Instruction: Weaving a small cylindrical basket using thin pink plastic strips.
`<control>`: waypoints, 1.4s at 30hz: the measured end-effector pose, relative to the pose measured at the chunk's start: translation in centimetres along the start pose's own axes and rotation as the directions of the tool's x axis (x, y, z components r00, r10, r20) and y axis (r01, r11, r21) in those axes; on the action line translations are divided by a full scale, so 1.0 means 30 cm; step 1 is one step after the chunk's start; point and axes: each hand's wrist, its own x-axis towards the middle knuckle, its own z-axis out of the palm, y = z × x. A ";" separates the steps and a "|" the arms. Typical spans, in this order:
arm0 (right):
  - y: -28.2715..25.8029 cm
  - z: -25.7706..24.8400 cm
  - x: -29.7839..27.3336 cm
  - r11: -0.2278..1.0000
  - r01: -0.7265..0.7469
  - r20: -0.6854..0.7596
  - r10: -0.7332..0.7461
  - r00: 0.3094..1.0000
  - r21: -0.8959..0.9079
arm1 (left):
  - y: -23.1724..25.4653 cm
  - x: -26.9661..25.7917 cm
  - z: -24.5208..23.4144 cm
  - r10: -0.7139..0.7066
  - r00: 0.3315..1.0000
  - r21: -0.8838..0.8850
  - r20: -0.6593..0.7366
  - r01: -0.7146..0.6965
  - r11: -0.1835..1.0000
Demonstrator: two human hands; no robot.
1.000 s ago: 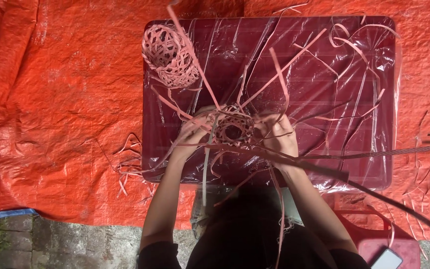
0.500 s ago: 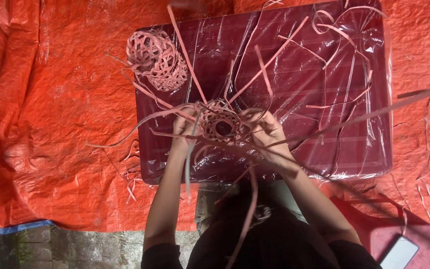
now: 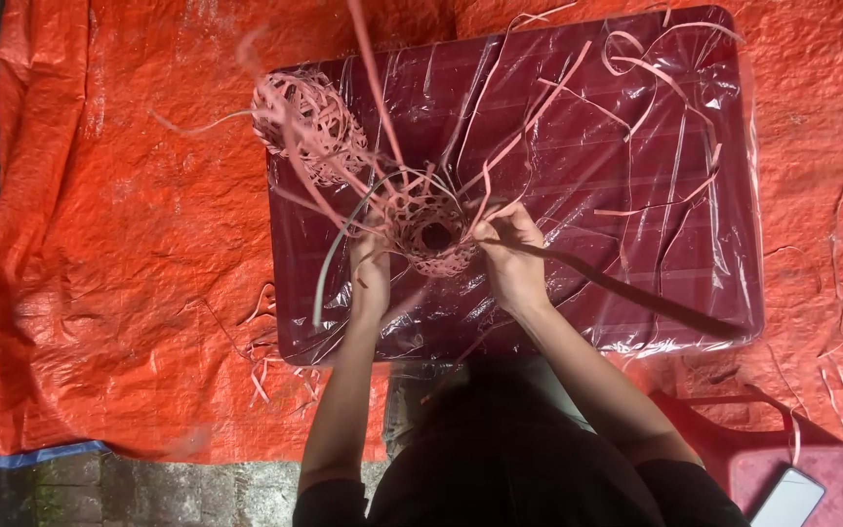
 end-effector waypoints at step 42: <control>0.058 -0.033 -0.033 1.000 -0.018 0.232 0.013 0.973 0.020 | 0.123 0.020 0.103 0.134 0.933 0.343 0.335 -0.253 0.905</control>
